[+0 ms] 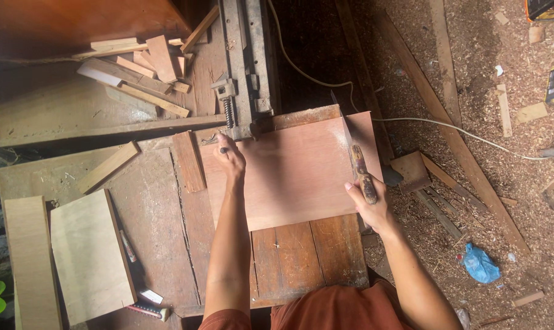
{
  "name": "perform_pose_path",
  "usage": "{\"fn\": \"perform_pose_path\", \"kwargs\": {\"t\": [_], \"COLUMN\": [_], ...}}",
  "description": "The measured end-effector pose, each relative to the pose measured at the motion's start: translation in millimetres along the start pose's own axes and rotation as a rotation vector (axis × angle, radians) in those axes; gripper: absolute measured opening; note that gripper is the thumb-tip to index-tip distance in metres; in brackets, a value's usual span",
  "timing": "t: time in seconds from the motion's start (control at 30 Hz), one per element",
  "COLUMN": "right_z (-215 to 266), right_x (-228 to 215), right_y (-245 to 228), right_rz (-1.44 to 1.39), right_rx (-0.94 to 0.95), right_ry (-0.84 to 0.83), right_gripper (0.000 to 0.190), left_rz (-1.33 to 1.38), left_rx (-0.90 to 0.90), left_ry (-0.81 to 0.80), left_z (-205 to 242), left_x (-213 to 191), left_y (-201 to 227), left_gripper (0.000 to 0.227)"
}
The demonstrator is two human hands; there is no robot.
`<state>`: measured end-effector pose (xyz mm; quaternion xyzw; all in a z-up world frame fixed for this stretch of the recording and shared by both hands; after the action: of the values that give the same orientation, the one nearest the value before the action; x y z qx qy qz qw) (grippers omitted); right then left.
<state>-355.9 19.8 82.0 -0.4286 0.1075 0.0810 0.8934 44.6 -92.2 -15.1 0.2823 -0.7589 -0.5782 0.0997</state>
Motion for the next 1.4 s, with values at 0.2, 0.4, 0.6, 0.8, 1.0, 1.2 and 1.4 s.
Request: {"fn": "perform_pose_path", "kwargs": {"t": [0.2,0.4,0.6,0.8,1.0,1.2,1.4], "right_z": [7,-1,-1,8,20,25,7], "right_x": [-1,-1,-2,-5,-10,-9,-2], "right_y": [-9,4,21,28,12,-8,-10], "right_rz": [0.011,0.025,0.075,0.002,0.021,0.06,0.069], "right_rx": [-0.013,-0.025,-0.175,-0.304,-0.114,-0.066,0.042], "right_ry": [0.018,-0.018,0.041,0.021,-0.006,0.031,0.005], "right_gripper": [0.022,0.025,0.029,0.026,0.02,0.021,0.028], "left_rz": [0.092,-0.007,0.033,0.005,-0.081,-0.086,0.003], "left_rx": [0.053,0.059,0.055,0.062,0.11,0.123,0.087], "left_ry": [-0.045,-0.055,-0.063,-0.054,-0.092,-0.089,-0.104], "left_z": [-2,2,4,1,-1,1,0], "left_x": [-1,0,-1,1,4,4,5], "left_y": [15,12,13,16,29,23,15], "left_gripper": [0.07,0.07,0.066,0.065,0.065,0.065,0.065]}}
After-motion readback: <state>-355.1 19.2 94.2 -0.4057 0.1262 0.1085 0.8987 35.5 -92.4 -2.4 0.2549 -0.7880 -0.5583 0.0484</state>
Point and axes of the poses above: each hand's wrist, its own z-axis away from the middle knuckle, its own x-axis out of the palm, y = z × x, the point moved 8 cm from there along -z, towards the middle knuckle, and after that the axes turned 13 degrees about x, right-handed, at the moved point
